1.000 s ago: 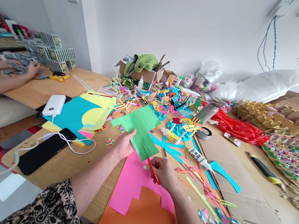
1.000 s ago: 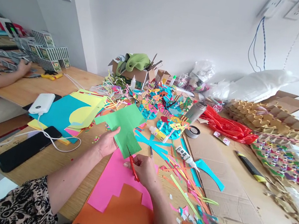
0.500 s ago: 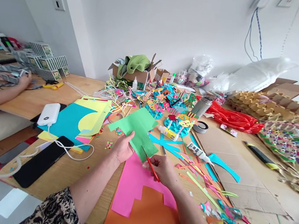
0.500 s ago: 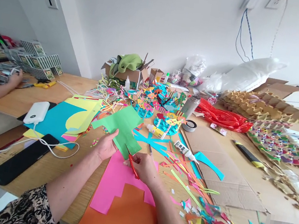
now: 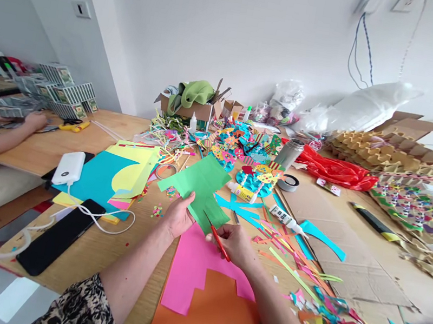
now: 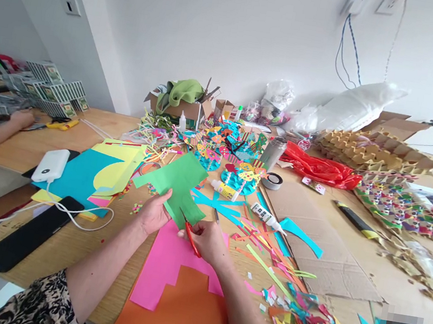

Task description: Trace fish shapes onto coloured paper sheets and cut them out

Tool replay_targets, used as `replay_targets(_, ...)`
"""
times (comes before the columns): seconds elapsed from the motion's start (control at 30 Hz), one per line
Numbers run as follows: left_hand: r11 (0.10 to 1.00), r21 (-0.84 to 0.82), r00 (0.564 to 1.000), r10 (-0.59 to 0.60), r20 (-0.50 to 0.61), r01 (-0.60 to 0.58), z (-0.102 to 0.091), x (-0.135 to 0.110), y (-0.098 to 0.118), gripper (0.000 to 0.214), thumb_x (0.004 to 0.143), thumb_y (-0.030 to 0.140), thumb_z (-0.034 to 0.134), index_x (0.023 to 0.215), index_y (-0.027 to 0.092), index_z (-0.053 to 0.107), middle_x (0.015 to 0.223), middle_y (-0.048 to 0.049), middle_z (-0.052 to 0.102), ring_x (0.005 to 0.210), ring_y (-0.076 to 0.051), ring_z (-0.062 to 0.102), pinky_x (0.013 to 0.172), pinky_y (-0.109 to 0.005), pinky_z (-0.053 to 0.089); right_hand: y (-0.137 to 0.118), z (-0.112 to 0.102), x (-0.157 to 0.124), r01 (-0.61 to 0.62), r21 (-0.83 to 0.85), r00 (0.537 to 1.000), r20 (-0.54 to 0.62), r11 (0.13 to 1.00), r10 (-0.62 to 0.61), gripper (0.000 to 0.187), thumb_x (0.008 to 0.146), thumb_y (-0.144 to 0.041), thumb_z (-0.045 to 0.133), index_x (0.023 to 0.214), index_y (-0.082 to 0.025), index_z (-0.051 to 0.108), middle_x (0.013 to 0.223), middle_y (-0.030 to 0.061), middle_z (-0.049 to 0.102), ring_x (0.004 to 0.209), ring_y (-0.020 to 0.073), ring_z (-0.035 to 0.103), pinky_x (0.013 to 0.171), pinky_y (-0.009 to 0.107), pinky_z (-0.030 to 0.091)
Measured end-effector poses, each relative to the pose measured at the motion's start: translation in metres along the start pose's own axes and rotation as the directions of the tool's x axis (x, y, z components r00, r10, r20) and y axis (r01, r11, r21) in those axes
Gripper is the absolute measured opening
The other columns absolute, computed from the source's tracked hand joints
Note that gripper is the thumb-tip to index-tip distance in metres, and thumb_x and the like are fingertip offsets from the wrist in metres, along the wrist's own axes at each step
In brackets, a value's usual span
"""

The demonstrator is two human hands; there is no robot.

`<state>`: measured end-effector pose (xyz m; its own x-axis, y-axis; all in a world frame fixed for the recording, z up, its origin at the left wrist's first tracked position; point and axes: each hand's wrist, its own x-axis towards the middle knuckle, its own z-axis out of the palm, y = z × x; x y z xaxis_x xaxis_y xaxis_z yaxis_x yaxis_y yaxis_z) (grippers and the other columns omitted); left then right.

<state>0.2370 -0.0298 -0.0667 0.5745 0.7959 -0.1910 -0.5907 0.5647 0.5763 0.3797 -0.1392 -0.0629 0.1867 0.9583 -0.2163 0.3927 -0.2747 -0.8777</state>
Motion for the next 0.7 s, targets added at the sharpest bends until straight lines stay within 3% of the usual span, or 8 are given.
replay_targets(0.3, 0.999, 0.031, 1.0, 0.027, -0.011, -0.026, 0.0014, -0.0013, -0.0009, 0.018, 0.088, 0.018, 0.06, 0.104, 0.013, 0.063, 0.101, -0.0102, 0.073, 0.099, -0.023, 0.068, 0.096, -0.04, 0.05, 0.0045, 0.0043, 0.0021, 0.0, 0.002, 0.998, -0.062, 1.0, 0.0, 0.05, 0.06, -0.061, 0.072, 0.05, -0.022, 0.043, 0.041, -0.0018, 0.05, 0.037, 0.0121, 0.047, 0.035, 0.024, 0.029)
replay_targets(0.5, 0.968, 0.244, 0.998, 0.046, 0.037, -0.054, 0.0027, -0.0051, 0.0011, 0.038, 0.068, 0.025, 0.079, 0.102, 0.015, 0.065, 0.1, -0.0088, 0.073, 0.098, -0.026, 0.068, 0.087, -0.04, 0.053, 0.0025, 0.0024, 0.0028, -0.006, 0.055, 0.997, -0.076, 0.998, 0.01, 0.049, 0.057, -0.059, 0.075, 0.052, -0.021, 0.045, 0.042, -0.0015, 0.053, 0.035, 0.0121, 0.048, 0.035, 0.024, 0.03)
replay_targets(0.7, 0.938, 0.337, 0.997, 0.069, 0.046, -0.081, 0.0051, -0.0077, 0.005, 0.046, 0.062, 0.034, 0.084, 0.1, 0.015, 0.067, 0.094, -0.0085, 0.073, 0.095, -0.026, 0.067, 0.083, -0.038, 0.054, -0.0021, 0.0014, 0.0005, -0.039, 0.13, 0.998, -0.045, 0.991, 0.046, 0.048, 0.057, -0.056, 0.076, 0.05, -0.021, 0.044, 0.04, -0.0029, 0.052, 0.033, 0.0131, 0.051, 0.033, 0.023, 0.032)
